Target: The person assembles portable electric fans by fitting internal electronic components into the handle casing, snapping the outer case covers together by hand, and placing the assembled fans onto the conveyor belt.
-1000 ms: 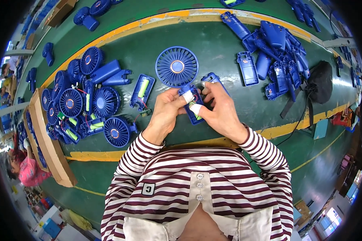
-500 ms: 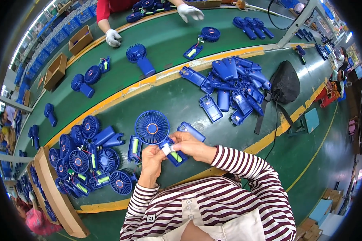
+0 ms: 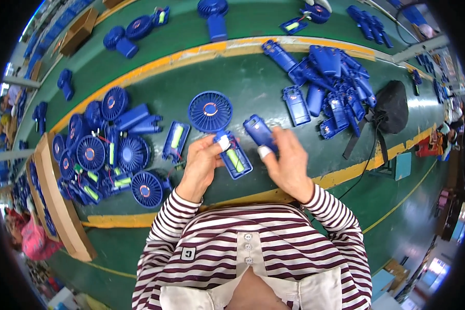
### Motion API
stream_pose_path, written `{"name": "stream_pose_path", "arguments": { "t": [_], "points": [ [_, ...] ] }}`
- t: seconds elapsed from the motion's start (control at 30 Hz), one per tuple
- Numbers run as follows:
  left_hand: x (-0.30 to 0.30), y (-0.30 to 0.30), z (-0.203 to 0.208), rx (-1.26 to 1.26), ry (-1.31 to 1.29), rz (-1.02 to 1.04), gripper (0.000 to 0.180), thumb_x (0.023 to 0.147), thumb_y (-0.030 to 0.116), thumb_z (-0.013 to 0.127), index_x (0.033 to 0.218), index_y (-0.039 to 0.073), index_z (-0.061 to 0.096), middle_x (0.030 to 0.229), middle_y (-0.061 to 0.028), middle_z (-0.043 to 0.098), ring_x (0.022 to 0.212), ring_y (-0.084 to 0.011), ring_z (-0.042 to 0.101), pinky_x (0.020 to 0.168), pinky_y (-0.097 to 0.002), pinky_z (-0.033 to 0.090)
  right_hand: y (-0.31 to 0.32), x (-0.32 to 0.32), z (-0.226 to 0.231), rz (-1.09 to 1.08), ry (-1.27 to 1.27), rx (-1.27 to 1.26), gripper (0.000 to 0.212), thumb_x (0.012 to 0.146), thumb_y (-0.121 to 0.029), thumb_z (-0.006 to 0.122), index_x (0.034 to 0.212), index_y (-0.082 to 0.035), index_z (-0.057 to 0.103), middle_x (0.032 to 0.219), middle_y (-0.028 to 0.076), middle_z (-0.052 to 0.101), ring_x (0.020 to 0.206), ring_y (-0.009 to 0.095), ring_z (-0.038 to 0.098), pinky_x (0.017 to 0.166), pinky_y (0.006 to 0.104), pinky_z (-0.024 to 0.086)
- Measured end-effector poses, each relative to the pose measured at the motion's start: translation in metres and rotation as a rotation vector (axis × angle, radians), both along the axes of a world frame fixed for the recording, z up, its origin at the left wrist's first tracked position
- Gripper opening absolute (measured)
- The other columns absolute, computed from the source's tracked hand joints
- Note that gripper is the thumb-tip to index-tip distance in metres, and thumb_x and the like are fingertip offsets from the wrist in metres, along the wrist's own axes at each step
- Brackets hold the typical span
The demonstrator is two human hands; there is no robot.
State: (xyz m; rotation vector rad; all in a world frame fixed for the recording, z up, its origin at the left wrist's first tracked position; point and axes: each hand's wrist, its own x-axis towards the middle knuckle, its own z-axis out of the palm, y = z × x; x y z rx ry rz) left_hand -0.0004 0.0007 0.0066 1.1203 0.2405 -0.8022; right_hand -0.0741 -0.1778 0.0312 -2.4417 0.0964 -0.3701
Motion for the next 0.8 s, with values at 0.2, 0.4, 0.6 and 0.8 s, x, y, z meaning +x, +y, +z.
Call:
{"name": "stream_pose_path", "arguments": {
  "t": [0.2,0.4,0.6,0.8],
  "points": [
    [-0.002,0.002,-0.004,-0.026,0.104,-0.031,0.025,0.086,0.01,0.048,0.105,-0.005,0.053,0.1,-0.0171,0.062,0.087,-0.0224,0.062,0.076,-0.0359,0.051,-0.012,-0.009,-0.011,-0.012,0.07,-0.199,0.046,0.067,-0.008,0.067,0.107,0.005,0.048,0.096,0.017,0.052,0.084,0.032,0.053,0.07,0.0375,0.045],
    [-0.006,0.004,-0.003,-0.038,0.118,-0.042,0.027,0.087,0.01,0.047,0.108,-0.005,0.051,0.103,-0.0171,0.061,0.089,-0.0216,0.062,0.077,-0.0354,0.051,-0.005,0.0,-0.014,0.035,0.105,-0.288,0.051,0.065,-0.013,0.069,0.108,0.003,0.048,0.104,0.016,0.05,0.09,0.03,0.051,0.075,0.0376,0.043],
    [-0.007,0.005,-0.001,-0.055,0.122,-0.057,0.028,0.086,0.011,0.049,0.109,-0.003,0.052,0.104,-0.0167,0.06,0.09,-0.0213,0.062,0.078,-0.0355,0.051,-0.005,0.003,-0.019,0.038,0.14,-0.38,0.054,0.064,-0.015,0.07,0.111,0.002,0.048,0.108,0.017,0.05,0.093,0.032,0.05,0.079,0.0383,0.042],
    [-0.01,0.006,0.0,-0.07,0.146,-0.041,0.028,0.085,0.01,0.048,0.109,-0.003,0.052,0.104,-0.0172,0.061,0.092,-0.0223,0.061,0.08,-0.0356,0.05,-0.003,0.003,-0.022,0.055,0.1,-0.492,0.057,0.062,-0.014,0.07,0.112,0.004,0.048,0.107,0.018,0.052,0.087,0.031,0.051,0.071,0.038,0.045]
  ]
}}
